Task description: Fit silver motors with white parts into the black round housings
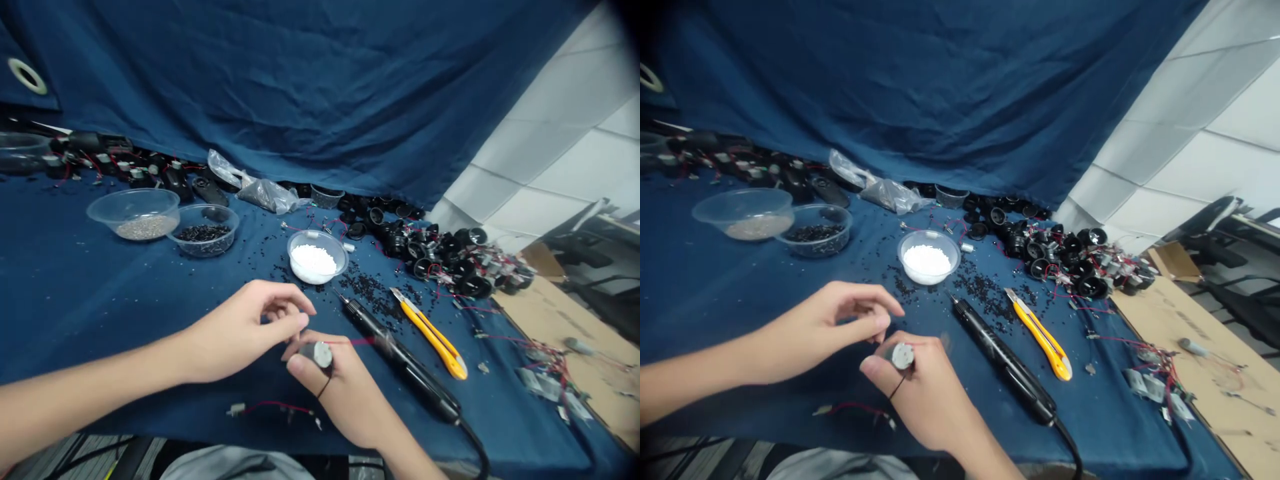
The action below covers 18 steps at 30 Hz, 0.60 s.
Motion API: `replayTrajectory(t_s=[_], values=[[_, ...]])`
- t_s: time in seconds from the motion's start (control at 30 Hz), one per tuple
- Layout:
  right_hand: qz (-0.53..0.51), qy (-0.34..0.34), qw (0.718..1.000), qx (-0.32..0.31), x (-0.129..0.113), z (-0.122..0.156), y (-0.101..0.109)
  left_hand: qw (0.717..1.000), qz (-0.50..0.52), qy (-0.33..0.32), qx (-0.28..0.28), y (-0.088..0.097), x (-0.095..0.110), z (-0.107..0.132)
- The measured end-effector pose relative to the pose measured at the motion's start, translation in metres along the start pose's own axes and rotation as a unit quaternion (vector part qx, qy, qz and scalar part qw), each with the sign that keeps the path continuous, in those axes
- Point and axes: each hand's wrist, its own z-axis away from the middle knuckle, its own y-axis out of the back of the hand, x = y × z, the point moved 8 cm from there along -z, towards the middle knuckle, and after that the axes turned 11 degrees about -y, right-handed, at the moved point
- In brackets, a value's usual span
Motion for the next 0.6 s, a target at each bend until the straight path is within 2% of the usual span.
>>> replayTrajectory(t_s=[0.07, 0.17, 0.2, 0.27, 0.37, 0.5, 0.6], values=[[-0.141, -0.043, 0.989, 0.004, 0.009, 0.007, 0.009, 0.995, -0.084, -0.029, 0.032, 0.004, -0.008, 0.003], [-0.327, -0.012, 0.943, -0.061, 0.001, 0.025, 0.02, 0.99, -0.132, -0.04, 0.021, 0.002, -0.023, 0.003], [-0.363, 0.0, 0.926, -0.1, -0.003, 0.031, 0.02, 0.991, -0.127, -0.034, 0.006, -0.001, -0.029, 0.002], [-0.398, -0.002, 0.908, -0.13, -0.001, 0.034, 0.021, 0.994, -0.1, -0.011, -0.035, -0.01, -0.043, 0.002], [-0.421, -0.059, 0.896, -0.125, 0.024, 0.017, 0.011, 0.991, -0.083, 0.023, -0.098, -0.028, -0.057, 0.006], [-0.365, -0.129, 0.921, -0.038, 0.065, -0.011, 0.002, 0.98, -0.09, 0.071, -0.165, -0.052, -0.057, 0.019], [-0.246, -0.114, 0.961, 0.045, 0.068, -0.014, 0.009, 0.975, -0.071, 0.068, -0.201, -0.069, -0.049, 0.024]])
